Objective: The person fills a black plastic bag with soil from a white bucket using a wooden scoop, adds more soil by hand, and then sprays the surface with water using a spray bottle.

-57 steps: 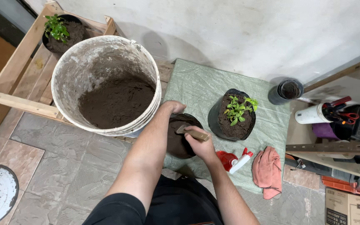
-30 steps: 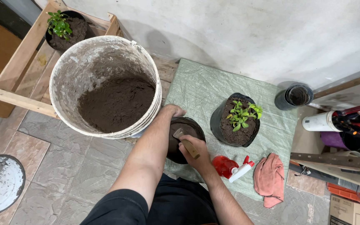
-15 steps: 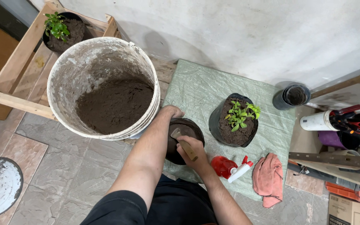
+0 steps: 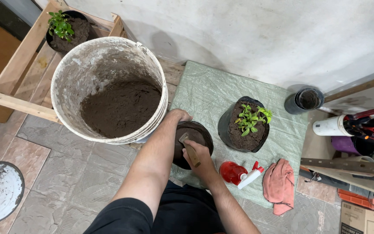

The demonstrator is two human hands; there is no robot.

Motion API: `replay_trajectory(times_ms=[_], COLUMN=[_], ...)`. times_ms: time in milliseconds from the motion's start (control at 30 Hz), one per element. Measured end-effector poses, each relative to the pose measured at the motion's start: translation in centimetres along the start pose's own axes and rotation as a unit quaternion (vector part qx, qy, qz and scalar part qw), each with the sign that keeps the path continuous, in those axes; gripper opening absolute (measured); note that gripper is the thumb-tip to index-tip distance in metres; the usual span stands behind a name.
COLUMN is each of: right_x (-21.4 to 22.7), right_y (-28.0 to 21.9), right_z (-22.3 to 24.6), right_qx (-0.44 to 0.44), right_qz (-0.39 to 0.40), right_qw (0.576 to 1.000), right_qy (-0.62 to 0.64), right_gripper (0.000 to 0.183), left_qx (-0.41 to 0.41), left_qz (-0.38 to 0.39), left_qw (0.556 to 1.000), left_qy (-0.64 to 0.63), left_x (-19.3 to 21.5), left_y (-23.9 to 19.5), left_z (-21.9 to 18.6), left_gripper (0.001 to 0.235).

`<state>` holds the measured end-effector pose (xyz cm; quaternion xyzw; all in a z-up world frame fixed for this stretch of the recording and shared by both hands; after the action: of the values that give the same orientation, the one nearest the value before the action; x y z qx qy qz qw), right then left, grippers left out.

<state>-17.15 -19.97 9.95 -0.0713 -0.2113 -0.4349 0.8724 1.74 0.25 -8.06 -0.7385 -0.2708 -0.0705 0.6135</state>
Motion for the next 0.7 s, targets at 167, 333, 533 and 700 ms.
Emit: replay_trajectory(times_ms=[167, 333, 533, 700], right_x=[0.5, -0.2, -0.4, -1.4], right_y=[-0.1, 0.2, 0.5, 0.8], right_z=[1.3, 0.5, 0.2, -1.9], right_qx=[-0.014, -0.027, -0.038, -0.146], right_qz=[-0.013, -0.005, -0.036, -0.032], right_qw=[0.999, 0.999, 0.998, 0.981], right_qy=[0.042, 0.022, 0.017, 0.125], right_gripper=[0.042, 0.044, 0.043, 0.050], left_qx=[0.014, 0.012, 0.006, 0.003], left_qz=[-0.005, -0.002, 0.003, 0.002], left_qw=[1.000, 1.000, 1.000, 1.000], left_qy=[-0.015, -0.007, -0.015, -0.017], left_x=[-0.1, -0.6, 0.0, -0.2], left_y=[0.4, 2.2, 0.8, 1.7], left_z=[0.2, 0.3, 0.0, 0.0], left_gripper=[0.093, 0.096, 0.096, 0.095])
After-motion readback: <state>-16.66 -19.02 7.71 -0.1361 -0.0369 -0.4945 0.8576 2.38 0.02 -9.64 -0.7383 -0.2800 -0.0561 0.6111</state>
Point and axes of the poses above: each hand's wrist, its own y-axis towards the middle knuckle, its own x-axis out of the back of the hand, z = x × y, the point moved 1 cm from there along y, towards the middle knuckle, and after that the axes turned 8 degrees about z, right-handed, at the moved point
